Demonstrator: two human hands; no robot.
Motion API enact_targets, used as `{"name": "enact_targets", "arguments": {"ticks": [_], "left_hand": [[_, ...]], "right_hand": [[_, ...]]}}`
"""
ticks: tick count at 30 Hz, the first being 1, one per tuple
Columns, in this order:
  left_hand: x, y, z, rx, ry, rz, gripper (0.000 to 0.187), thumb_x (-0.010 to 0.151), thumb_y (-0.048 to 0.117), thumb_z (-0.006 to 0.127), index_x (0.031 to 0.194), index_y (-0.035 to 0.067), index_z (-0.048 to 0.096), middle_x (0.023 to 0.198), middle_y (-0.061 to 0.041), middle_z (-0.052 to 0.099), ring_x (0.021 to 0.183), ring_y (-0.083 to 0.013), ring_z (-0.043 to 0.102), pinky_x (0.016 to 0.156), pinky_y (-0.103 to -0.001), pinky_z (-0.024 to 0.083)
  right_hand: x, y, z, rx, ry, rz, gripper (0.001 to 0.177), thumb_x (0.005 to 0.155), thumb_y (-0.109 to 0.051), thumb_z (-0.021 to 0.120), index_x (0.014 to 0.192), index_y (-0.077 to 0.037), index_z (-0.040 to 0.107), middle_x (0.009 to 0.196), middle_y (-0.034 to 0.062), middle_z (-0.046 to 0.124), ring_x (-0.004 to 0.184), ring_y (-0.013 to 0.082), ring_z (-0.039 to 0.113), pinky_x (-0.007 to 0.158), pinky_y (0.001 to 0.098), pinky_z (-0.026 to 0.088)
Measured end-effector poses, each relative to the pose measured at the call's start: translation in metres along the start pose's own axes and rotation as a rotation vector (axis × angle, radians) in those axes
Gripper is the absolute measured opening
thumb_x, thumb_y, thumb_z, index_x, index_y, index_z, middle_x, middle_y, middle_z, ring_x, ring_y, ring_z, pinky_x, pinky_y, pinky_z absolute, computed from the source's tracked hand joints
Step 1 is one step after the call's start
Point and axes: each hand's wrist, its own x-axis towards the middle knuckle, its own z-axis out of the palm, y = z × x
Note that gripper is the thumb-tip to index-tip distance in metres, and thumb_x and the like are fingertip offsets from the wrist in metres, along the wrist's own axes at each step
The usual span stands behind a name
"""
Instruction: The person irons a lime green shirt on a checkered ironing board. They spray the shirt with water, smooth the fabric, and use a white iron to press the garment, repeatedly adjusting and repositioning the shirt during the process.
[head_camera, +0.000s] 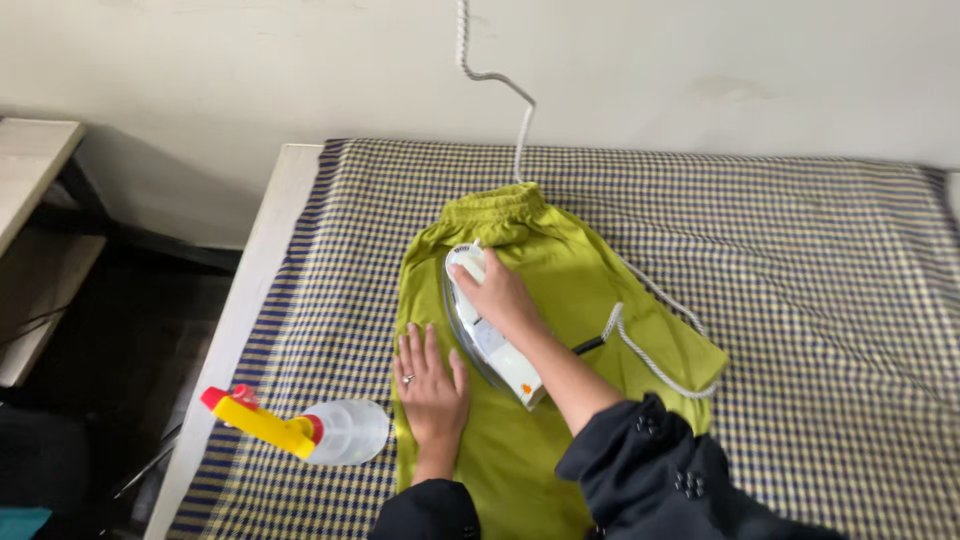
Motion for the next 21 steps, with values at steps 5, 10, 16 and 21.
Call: {"name": "enact_targets", "arguments": {"ticks": [5, 10, 16, 21], "left_hand": [[-0.001, -0.005, 0.008, 0.064, -0.027, 0.017, 0.062, 0.101, 0.045, 0.041, 0.153, 0.012, 0.044, 0.164, -0.014, 0.036, 0.154, -0.0289, 0.030, 0.125, -0.046, 0.021], [0.000, -0.016, 0.019, 0.087, -0.052, 0.062, 0.070, 0.097, 0.052, 0.039, 0.155, 0.011, 0.040, 0.165, -0.014, 0.031, 0.152, -0.0302, 0.025, 0.122, -0.047, 0.019], [-0.022, -0.004, 0.016, 0.331, -0.207, 0.112, 0.067, 0.102, 0.053, 0.034, 0.159, 0.017, 0.032, 0.169, -0.008, 0.023, 0.153, -0.0291, 0.023, 0.123, -0.049, 0.024], [-0.093, 0.047, -0.015, 0.011, -0.258, 0.252, 0.061, 0.099, 0.039, 0.047, 0.152, 0.009, 0.040, 0.165, -0.012, 0.026, 0.152, -0.0315, 0.026, 0.120, -0.050, 0.025]], "right_hand": [[-0.080, 0.024, -0.035, -0.034, -0.003, 0.113, 0.067, 0.090, -0.058, 0.060, 0.130, -0.004, 0.056, 0.107, 0.0267, 0.073, 0.101, 0.0456, 0.070, 0.085, 0.0506, 0.056], [-0.158, 0.049, -0.076, -0.030, 0.055, 0.168, 0.061, 0.090, -0.056, 0.060, 0.125, -0.006, 0.060, 0.105, 0.0240, 0.074, 0.098, 0.0422, 0.072, 0.083, 0.0476, 0.058], [-0.211, 0.109, -0.116, -0.083, 0.168, 0.162, 0.063, 0.091, -0.056, 0.062, 0.125, -0.003, 0.060, 0.095, 0.0187, 0.077, 0.082, 0.0308, 0.077, 0.069, 0.0396, 0.061], [-0.240, 0.137, -0.148, -0.223, 0.060, 0.460, 0.069, 0.097, -0.058, 0.057, 0.143, -0.007, 0.051, 0.067, 0.0171, 0.070, 0.045, 0.0195, 0.059, 0.044, 0.0343, 0.043]]}}
